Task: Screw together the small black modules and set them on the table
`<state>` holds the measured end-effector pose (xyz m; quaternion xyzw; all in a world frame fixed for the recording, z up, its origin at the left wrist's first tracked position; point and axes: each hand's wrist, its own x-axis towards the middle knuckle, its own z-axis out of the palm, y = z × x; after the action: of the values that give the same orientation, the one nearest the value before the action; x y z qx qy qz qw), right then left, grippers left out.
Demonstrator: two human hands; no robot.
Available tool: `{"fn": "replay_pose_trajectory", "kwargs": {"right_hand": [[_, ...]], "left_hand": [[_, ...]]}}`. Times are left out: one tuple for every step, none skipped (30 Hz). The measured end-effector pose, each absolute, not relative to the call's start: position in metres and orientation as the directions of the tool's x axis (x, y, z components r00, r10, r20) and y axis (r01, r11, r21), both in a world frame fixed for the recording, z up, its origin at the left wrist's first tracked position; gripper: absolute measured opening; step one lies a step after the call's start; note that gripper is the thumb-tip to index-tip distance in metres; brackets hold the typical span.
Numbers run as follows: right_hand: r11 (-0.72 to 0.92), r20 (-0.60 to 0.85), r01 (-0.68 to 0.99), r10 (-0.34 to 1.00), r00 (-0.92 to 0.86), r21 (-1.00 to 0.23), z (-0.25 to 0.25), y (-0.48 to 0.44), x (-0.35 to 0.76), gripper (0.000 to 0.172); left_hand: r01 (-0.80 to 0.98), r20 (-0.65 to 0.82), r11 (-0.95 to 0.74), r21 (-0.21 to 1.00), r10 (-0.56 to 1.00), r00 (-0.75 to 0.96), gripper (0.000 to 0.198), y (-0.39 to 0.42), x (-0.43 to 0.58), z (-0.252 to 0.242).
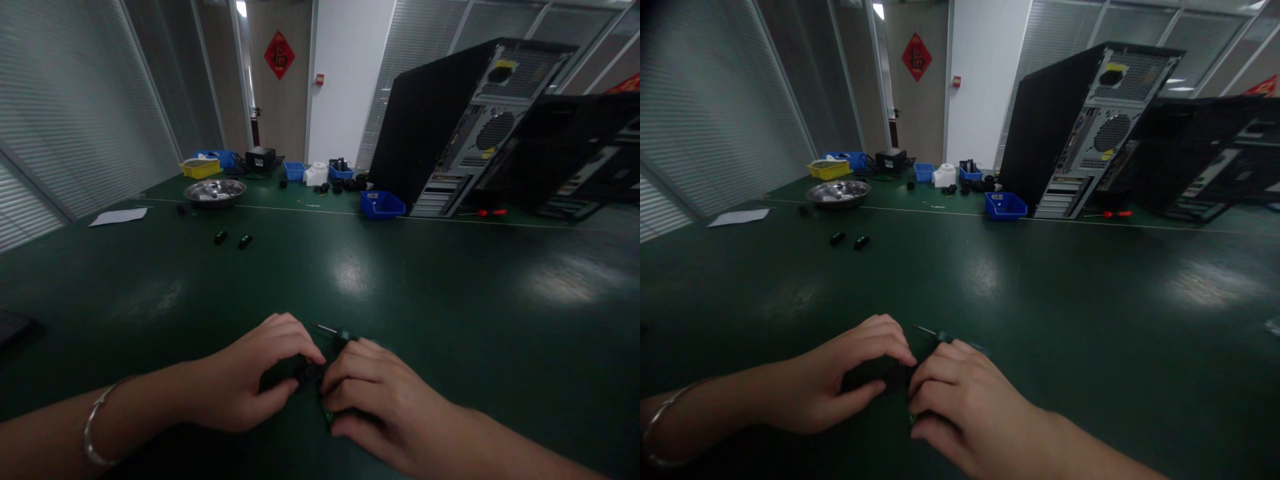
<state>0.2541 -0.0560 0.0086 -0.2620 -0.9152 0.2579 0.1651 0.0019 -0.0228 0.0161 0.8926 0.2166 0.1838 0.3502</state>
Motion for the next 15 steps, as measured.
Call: {"fn": "replay_pose_trajectory", "kwargs": {"right_hand": [[0.726, 0.164, 0.391, 0.564, -0.81, -0.565, 0.0086, -0.0561, 0.2542, 0.006], [0.724, 0.16, 0.388, 0.562, -0.812, -0.571, 0.0085, -0.0563, 0.2543, 0.005], [0.721, 0.156, 0.385, 0.559, -0.814, -0.576, 0.0084, -0.0563, 0.2542, 0.004], [0.721, 0.155, 0.379, 0.554, -0.818, -0.58, 0.0083, -0.0563, 0.2541, 0.003], [0.723, 0.159, 0.372, 0.549, -0.82, -0.582, 0.0082, -0.0561, 0.2538, 0.002], [0.728, 0.167, 0.36, 0.541, -0.824, -0.584, 0.0083, -0.0558, 0.2535, 0.002], [0.732, 0.175, 0.348, 0.533, -0.828, -0.586, 0.0086, -0.0554, 0.2531, 0.002], [0.735, 0.181, 0.337, 0.526, -0.831, -0.589, 0.009, -0.0552, 0.2528, 0.004], [0.737, 0.184, 0.328, 0.519, -0.835, -0.591, 0.0097, -0.0551, 0.2525, 0.005], [0.738, 0.184, 0.323, 0.514, -0.838, -0.593, 0.0104, -0.0552, 0.2523, 0.006], [0.74, 0.183, 0.318, 0.509, -0.841, -0.593, 0.0112, -0.0555, 0.2521, 0.007], [0.743, 0.18, 0.317, 0.504, -0.845, -0.59, 0.012, -0.0559, 0.252, 0.008], [0.747, 0.177, 0.318, 0.499, -0.848, -0.584, 0.0128, -0.0565, 0.2518, 0.01], [0.753, 0.177, 0.317, 0.494, -0.852, -0.576, 0.0135, -0.0572, 0.2516, 0.012], [0.76, 0.177, 0.316, 0.487, -0.855, -0.568, 0.0141, -0.0578, 0.2514, 0.013]], "left_hand": [[0.263, 0.168, -0.657, 0.706, 0.517, 0.839, 0.045, -0.0229, 0.0021, 0.016], [0.269, 0.16, -0.65, 0.711, 0.522, 0.838, 0.044, -0.0229, 0.0022, 0.0155], [0.276, 0.152, -0.641, 0.716, 0.529, 0.835, 0.043, -0.0226, 0.0023, 0.0148], [0.281, 0.145, -0.632, 0.722, 0.536, 0.832, 0.042, -0.0223, 0.0024, 0.0137], [0.285, 0.139, -0.624, 0.727, 0.542, 0.829, 0.041, -0.022, 0.0024, 0.0125], [0.29, 0.134, -0.618, 0.731, 0.547, 0.827, 0.04, -0.0217, 0.0024, 0.0113], [0.294, 0.13, -0.613, 0.733, 0.551, 0.824, 0.039, -0.0214, 0.0024, 0.0103], [0.295, 0.131, -0.61, 0.735, 0.555, 0.822, 0.038, -0.0212, 0.0023, 0.0095], [0.295, 0.131, -0.607, 0.738, 0.557, 0.82, 0.038, -0.0211, 0.0023, 0.009], [0.292, 0.133, -0.605, 0.74, 0.558, 0.819, 0.038, -0.021, 0.0024, 0.0088], [0.29, 0.135, -0.603, 0.744, 0.56, 0.817, 0.039, -0.0209, 0.0024, 0.0089], [0.287, 0.136, -0.6, 0.747, 0.561, 0.816, 0.039, -0.0208, 0.0025, 0.0091], [0.285, 0.138, -0.598, 0.749, 0.562, 0.816, 0.039, -0.0207, 0.0026, 0.0095], [0.286, 0.136, -0.597, 0.75, 0.562, 0.816, 0.039, -0.0207, 0.0026, 0.0098], [0.288, 0.134, -0.597, 0.749, 0.562, 0.816, 0.039, -0.0207, 0.0027, 0.01]]}}
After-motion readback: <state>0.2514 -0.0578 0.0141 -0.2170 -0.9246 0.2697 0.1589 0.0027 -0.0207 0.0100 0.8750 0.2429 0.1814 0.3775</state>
